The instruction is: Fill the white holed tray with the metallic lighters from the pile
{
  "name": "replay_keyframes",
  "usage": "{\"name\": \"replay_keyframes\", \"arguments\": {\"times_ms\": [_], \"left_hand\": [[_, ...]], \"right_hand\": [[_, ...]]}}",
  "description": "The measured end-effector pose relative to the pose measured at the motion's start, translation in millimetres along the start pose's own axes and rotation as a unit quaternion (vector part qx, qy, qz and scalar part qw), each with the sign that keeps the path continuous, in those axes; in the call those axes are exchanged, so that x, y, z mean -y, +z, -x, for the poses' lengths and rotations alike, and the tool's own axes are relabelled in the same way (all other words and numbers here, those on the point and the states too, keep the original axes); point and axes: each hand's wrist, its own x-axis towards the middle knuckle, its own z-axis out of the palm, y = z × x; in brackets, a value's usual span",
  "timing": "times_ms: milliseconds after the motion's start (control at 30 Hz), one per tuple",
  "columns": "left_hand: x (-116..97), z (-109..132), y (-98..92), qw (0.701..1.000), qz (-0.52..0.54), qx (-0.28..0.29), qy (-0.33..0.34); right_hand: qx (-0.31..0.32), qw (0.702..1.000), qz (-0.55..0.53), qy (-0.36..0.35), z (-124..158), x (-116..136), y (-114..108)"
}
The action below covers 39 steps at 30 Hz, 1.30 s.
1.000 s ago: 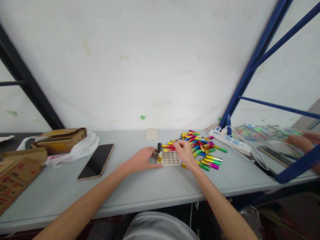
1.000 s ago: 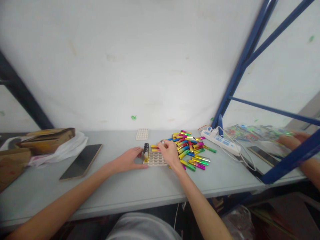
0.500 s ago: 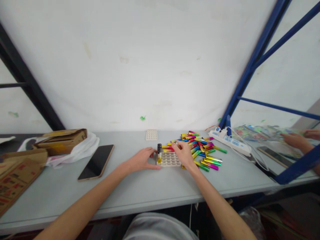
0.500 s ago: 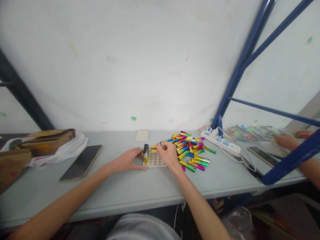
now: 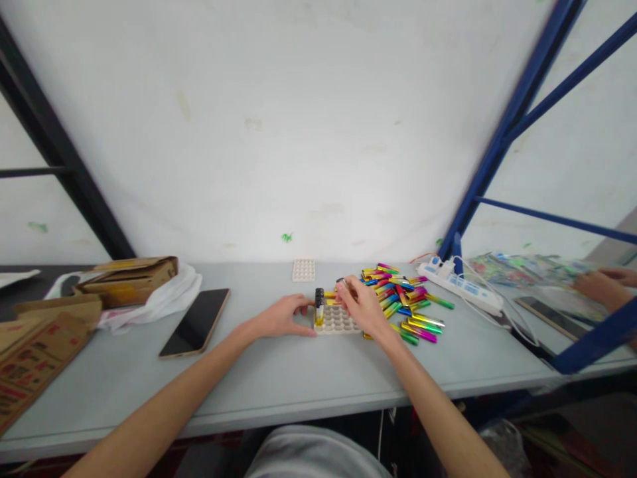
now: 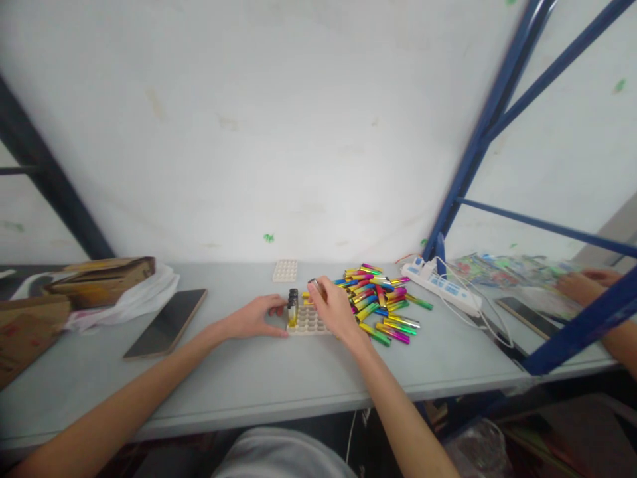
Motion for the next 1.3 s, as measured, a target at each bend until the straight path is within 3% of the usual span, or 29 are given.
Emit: {"name": "replay_keyframes", "arguments": {"times_ms": [167, 300, 433, 833, 1000, 1100, 1200, 1300], "left_hand": [[-3.4, 1.0, 2.3, 1.000, -0.021, -0.005, 0.006], [-6.9, 1.9, 2.0, 1.000, -0.030, -0.004, -0.003], [-9.1, 2.6, 1.5, 1.000, -0.030, -0.007, 0.000], [-11.6, 3.1, 0.4, 1.000, -0.029, 0.001, -0.008], [-13.4, 3.2, -0.3, 1.000, -0.027, 0.002, 0.001], [-14.8, 3.8, -1.1, 0.999, -0.032, 0.006, -0.001], [-16.6, 4.9, -1.6, 0.999, -0.036, 0.007, -0.004], [-18.7, 5.2, -0.2, 0.999, -0.035, -0.004, -0.009]], "right_hand": [[0.061, 0.986, 0.112, -0.110, 1.4, 13.6, -13.4], [0.169, 0.979, 0.086, -0.080, 4.8, 22.8, -18.1], [0.208, 0.974, 0.065, -0.067, 5.5, 22.3, -15.9], [0.231, 0.943, 0.194, -0.139, 5.0, 29.9, -12.3], [0.200, 0.938, 0.258, -0.114, 5.6, 23.0, -0.4], [0.218, 0.939, 0.239, -0.116, 5.3, 20.5, 0.9], [0.249, 0.952, 0.150, -0.099, 3.0, 17.7, -18.8], [0.192, 0.970, 0.141, -0.054, 0.1, 6.4, -55.8]]}}
